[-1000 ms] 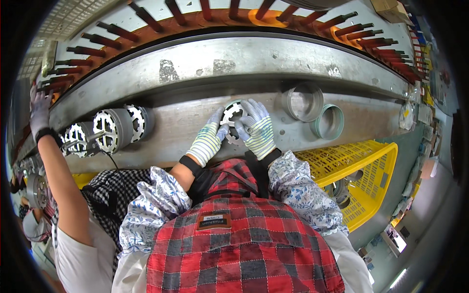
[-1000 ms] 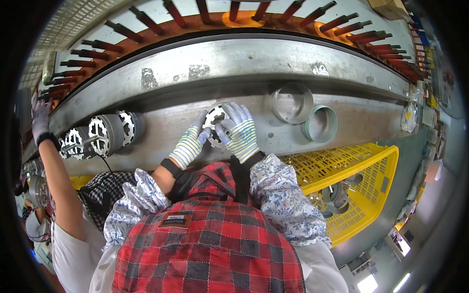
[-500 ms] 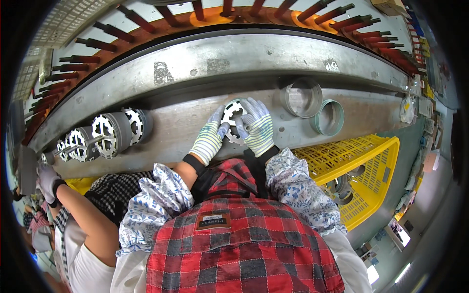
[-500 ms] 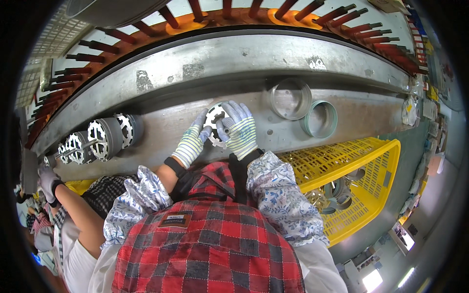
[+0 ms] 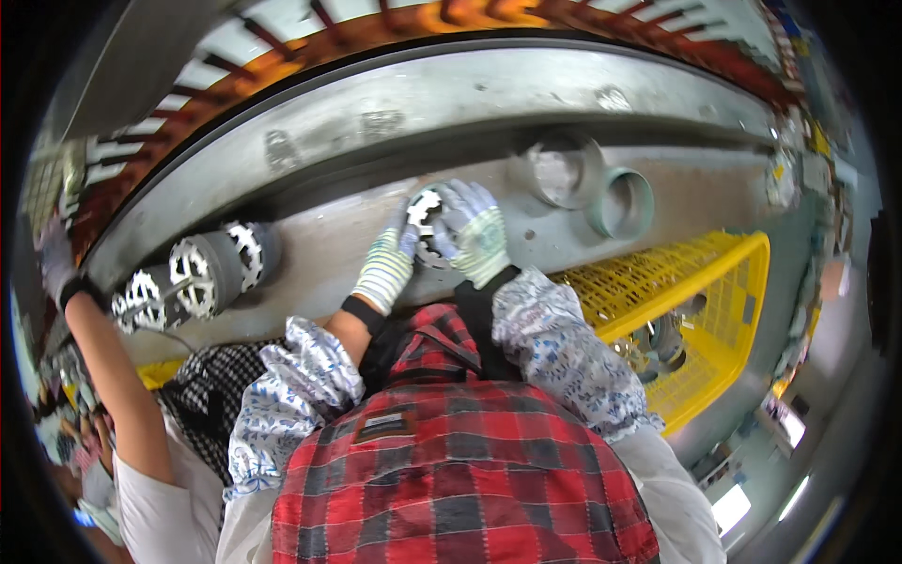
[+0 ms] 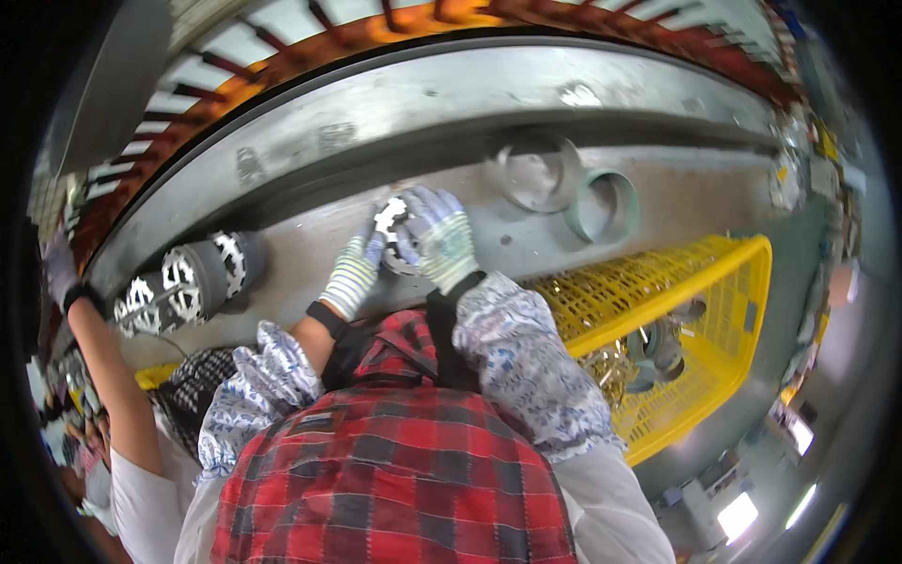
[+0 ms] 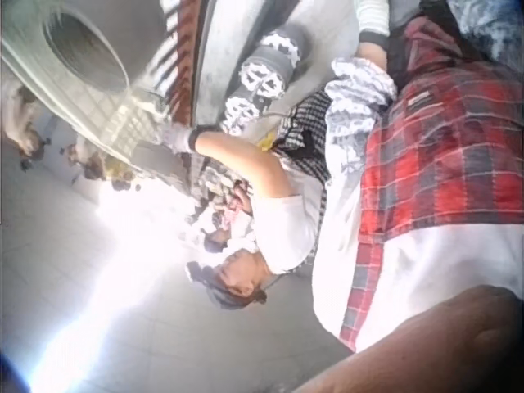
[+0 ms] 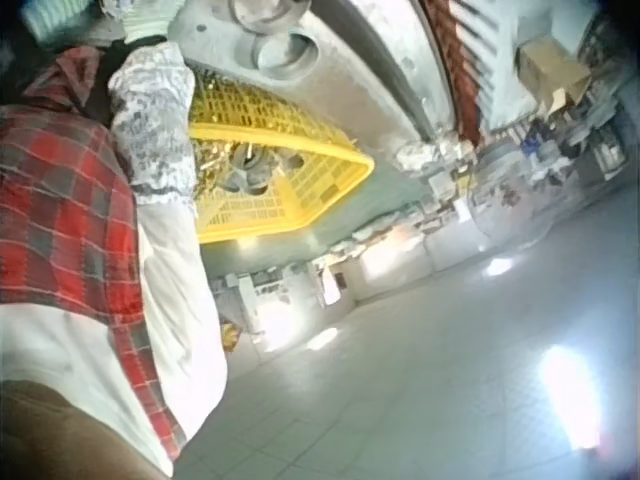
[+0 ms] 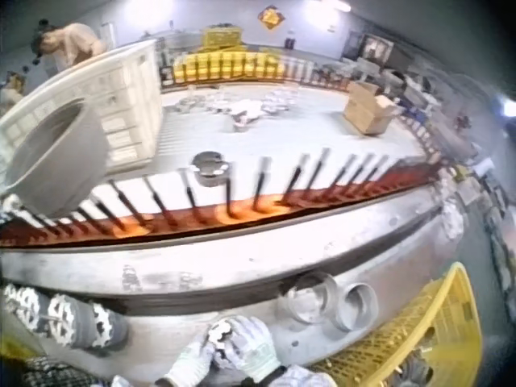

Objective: Manually assembling plastic and metal components on a factory production line.

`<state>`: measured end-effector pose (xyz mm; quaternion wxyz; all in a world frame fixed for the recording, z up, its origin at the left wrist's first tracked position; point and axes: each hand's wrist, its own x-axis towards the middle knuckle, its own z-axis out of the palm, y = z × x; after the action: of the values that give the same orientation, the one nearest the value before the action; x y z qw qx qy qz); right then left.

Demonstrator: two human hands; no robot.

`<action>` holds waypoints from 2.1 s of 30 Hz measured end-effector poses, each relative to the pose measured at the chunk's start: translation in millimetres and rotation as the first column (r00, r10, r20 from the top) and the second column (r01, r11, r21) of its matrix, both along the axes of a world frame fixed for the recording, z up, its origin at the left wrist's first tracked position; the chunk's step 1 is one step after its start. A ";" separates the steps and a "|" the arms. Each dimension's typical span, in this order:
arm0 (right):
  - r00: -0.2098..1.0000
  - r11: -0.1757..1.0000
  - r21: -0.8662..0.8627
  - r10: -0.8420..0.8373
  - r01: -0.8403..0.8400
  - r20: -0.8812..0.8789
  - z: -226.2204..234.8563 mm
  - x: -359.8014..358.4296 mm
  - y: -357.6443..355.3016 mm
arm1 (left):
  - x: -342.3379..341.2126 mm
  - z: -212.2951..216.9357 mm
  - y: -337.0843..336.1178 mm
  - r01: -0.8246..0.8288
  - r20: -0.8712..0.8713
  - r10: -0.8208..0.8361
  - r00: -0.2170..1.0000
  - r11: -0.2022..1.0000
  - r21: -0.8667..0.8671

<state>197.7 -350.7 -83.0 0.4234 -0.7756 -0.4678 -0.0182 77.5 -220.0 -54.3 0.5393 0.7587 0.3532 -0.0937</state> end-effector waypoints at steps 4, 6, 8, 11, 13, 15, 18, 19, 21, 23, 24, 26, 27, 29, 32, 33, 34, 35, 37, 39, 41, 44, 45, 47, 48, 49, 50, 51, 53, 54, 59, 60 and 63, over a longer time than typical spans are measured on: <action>0.995 1.000 -0.017 -0.009 0.007 -0.102 19.7 -1.9 4.2 | -19.1 -27.2 30.8 0.038 -0.275 -0.040 0.961 0.999 -0.014; 0.997 0.989 -0.137 0.060 -0.052 0.054 12.6 -3.1 1.2 | -33.8 -50.3 34.4 -0.087 0.011 0.092 0.996 0.969 -0.230; 0.994 0.961 -0.272 0.073 -0.050 0.076 11.0 -5.9 -11.9 | -18.3 -16.6 12.4 -0.229 -0.170 0.183 0.968 0.920 -0.318; 0.998 0.932 -0.357 -0.070 0.068 0.005 51.2 -14.2 -37.6 | -25.8 -15.2 13.3 -0.243 -0.096 0.224 0.970 0.916 -0.320; 0.981 0.960 -0.206 -0.193 0.190 0.002 81.6 -8.9 -81.8 | -44.3 -31.1 21.4 -0.201 0.021 0.210 0.978 0.956 -0.216; 0.947 0.947 0.056 -0.311 0.316 -0.084 114.7 4.7 -161.9 | -46.2 -35.6 26.4 -0.178 0.134 0.191 0.973 0.979 -0.103; 0.753 0.750 -0.076 -0.646 0.656 0.124 109.2 0.7 -296.5 | 6.1 34.5 -0.5 0.317 0.160 -0.610 0.776 0.596 0.738; 0.746 0.704 -0.247 -0.632 0.665 0.207 99.0 -6.7 -339.9 | 13.5 40.8 -6.0 0.430 0.087 -0.731 0.677 0.489 0.759; 0.828 0.634 -0.535 -0.475 0.558 0.299 90.0 -25.1 -403.3 | 31.1 48.2 -20.5 0.567 -0.082 -0.847 0.525 0.277 0.776; 0.892 0.528 -0.726 -0.346 0.441 0.290 76.8 -40.5 -437.1 | 40.6 33.7 -23.0 0.571 -0.106 -0.847 0.521 0.253 0.781; 0.915 0.463 -0.799 -0.308 0.384 0.262 62.6 -47.8 -453.9 | 43.2 28.4 -25.5 0.581 -0.104 -0.825 0.556 0.296 0.758; 0.889 0.444 -0.840 -0.447 0.312 0.094 40.9 -46.7 -474.0 | 42.6 18.1 -36.0 0.518 -0.078 -0.754 0.653 0.368 0.772; 0.851 0.462 -0.810 -0.517 0.361 0.085 26.9 -45.3 -477.1 | 40.0 17.8 -41.1 0.485 -0.049 -0.731 0.681 0.399 0.778; 0.810 0.482 -0.778 -0.583 0.404 0.060 13.1 -39.8 -476.7 | 37.0 15.7 -45.7 0.492 -0.064 -0.732 0.679 0.388 0.780; 0.550 0.387 -0.743 -0.835 0.546 -0.031 9.4 -24.6 -474.2 | 30.7 17.0 -34.8 0.530 -0.135 -0.726 0.674 0.349 0.773; 0.601 0.432 -0.727 -0.799 0.535 -0.033 6.7 -19.4 -479.1 | 29.7 15.7 -30.6 0.485 -0.087 -0.724 0.685 0.363 0.796; 0.647 0.469 -0.711 -0.762 0.524 -0.025 8.3 -13.6 -486.8 | 32.0 15.5 -29.4 0.437 -0.032 -0.723 0.690 0.381 0.815; 0.645 0.462 -0.696 -0.764 0.549 0.002 12.2 -9.0 -485.5 | 38.7 29.5 -37.4 0.465 -0.005 -0.748 0.664 0.407 0.786; 0.470 0.454 -0.577 -0.873 0.680 -0.133 23.4 1.0 -490.2 | 49.1 40.1 -47.1 0.608 -0.046 -0.805 0.592 0.409 0.680; 0.217 0.403 -0.363 -0.863 0.840 -0.456 34.4 18.1 -486.1 | 40.9 26.1 -45.2 0.620 -0.018 -0.813 0.582 0.429 0.657; 0.101 0.309 -0.199 -0.736 0.930 -0.669 73.4 52.4 -460.1 | 40.9 20.7 -48.4 0.581 -0.012 -0.754 0.657 0.497 0.644; 0.308 0.427 -0.003 -0.656 0.904 -0.689 91.8 91.9 -428.2 | 52.5 22.4 -41.2 0.493 0.092 -0.665 0.741 0.631 0.599; 0.300 0.452 0.031 -0.539 0.892 -0.787 97.4 100.8 -402.1 | 43.8 25.1 -23.3 0.423 0.060 -0.605 0.794 0.621 0.660; 0.258 0.549 0.029 -0.346 0.835 -0.902 97.5 112.8 -354.7 | 10.2 21.8 25.9 0.220 0.100 -0.300 0.949 0.853 0.473; 0.225 0.628 0.001 -0.278 0.778 -0.934 94.4 118.4 -335.0 | -8.4 24.0 49.9 0.019 0.083 -0.035 0.996 0.982 0.187; 0.206 0.662 0.025 -0.197 0.749 -0.959 79.2 121.4 -318.7 | -24.9 31.0 67.0 0.027 0.153 -0.128 0.980 0.846 0.533; 0.188 0.692 0.051 -0.124 0.720 -0.974 67.0 122.3 -304.1 | -29.6 35.1 74.9 -0.011 0.191 -0.237 0.952 0.600 0.800; 0.164 0.698 0.049 -0.100 0.714 -0.981 62.8 120.5 -282.8 | -20.8 48.4 68.8 -0.016 0.166 -0.267 0.949 0.485 0.874; 0.009 0.672 0.072 0.097 0.737 -0.995 50.8 115.7 -241.7 | 19.6 92.1 29.8 -0.007 0.185 -0.409 0.894 0.400 0.916; -0.120 0.641 0.090 0.276 0.762 -0.954 38.5 110.8 -224.3 | 43.3 111.2 10.0 0.204 0.109 -0.548 0.829 0.479 0.854; 0.025 0.721 0.090 0.101 0.687 -0.995 17.5 98.7 -193.0 | 139.0 70.9 -86.0 0.827 -0.285 -0.885 0.367 0.170 0.535; -0.038 0.696 0.055 0.118 0.716 -0.992 22.5 100.1 -181.6 | 137.1 15.2 -82.4 0.683 -0.178 -0.910 0.374 0.141 0.716; -0.096 0.741 -0.076 -0.016 0.667 -0.995 59.5 106.0 -175.3 | 169.9 -22.2 -105.0 0.779 -0.239 -0.829 0.505 0.319 0.539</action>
<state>303.7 -526.0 -23.5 0.7671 -0.5275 0.2121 0.2972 247.4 -325.0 -76.5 0.1719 0.9602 -0.0826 -0.2041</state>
